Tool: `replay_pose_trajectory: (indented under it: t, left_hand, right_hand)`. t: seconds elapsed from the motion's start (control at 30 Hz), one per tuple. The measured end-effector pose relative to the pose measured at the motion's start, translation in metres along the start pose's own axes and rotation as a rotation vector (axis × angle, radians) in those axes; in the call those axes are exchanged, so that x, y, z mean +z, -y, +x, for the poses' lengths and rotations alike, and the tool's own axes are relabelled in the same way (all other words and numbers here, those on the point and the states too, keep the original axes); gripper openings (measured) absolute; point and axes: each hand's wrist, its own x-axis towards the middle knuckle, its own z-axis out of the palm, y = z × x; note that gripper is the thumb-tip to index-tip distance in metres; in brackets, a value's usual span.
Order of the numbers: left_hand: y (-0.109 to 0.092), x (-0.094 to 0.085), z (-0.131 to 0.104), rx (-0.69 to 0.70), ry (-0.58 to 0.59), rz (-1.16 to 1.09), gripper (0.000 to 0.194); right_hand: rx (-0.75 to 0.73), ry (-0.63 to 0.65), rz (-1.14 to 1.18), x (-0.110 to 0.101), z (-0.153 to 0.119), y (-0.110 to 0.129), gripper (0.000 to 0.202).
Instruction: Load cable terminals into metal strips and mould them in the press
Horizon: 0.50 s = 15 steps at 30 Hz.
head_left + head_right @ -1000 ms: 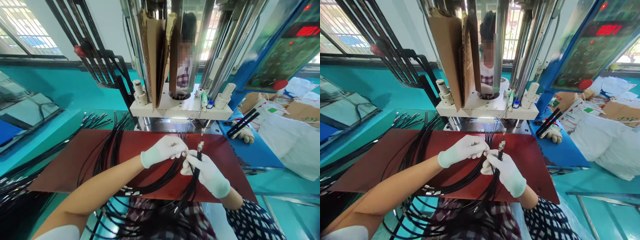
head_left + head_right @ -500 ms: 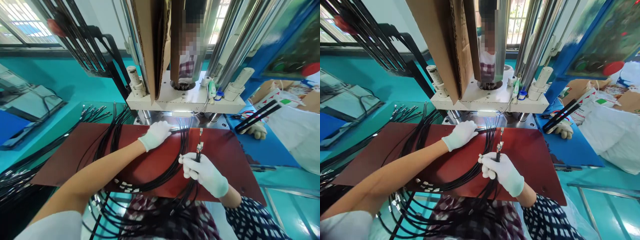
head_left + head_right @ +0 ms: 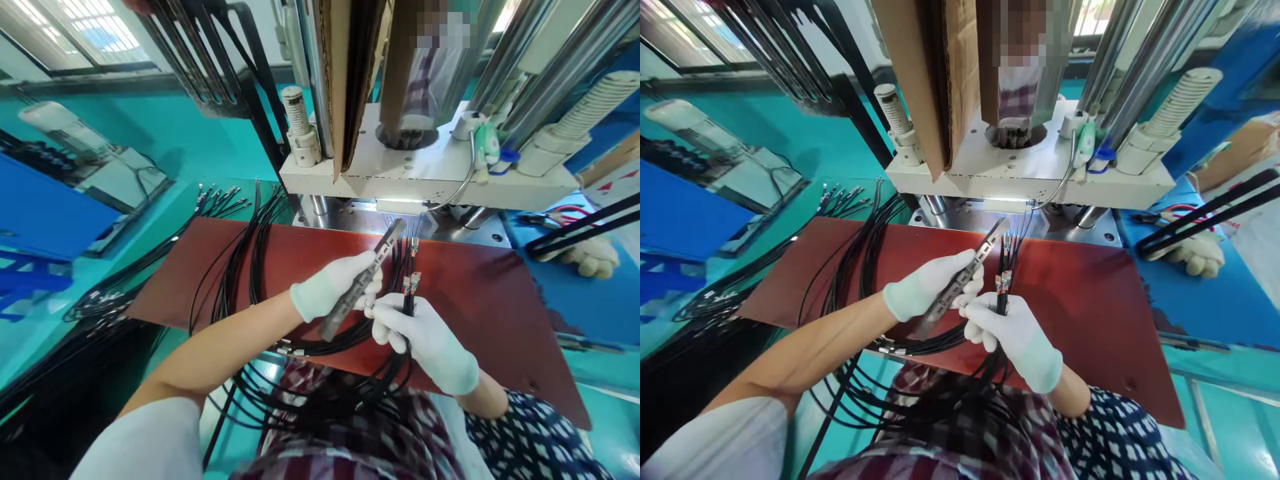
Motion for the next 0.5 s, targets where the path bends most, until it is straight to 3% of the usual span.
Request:
replay_pose_trajectory:
  t: [0.13, 0.4, 0.5]
  left_hand:
    - [0.013, 0.005, 0.021, -0.025, 0.069, -0.127, 0.054]
    - [0.019, 0.005, 0.022, -0.004, -0.074, -0.174, 0.054]
    - [0.020, 0.008, 0.018, 0.088, -0.133, -0.068, 0.051]
  right_hand:
    - [0.021, -0.026, -0.057, 0.002, 0.003, -0.001, 0.029]
    - [0.114, -0.068, -0.092, 0.011, 0.009, -0.011, 0.022]
    - [0.108, -0.093, -0.123, 0.015, 0.009, -0.010, 0.026]
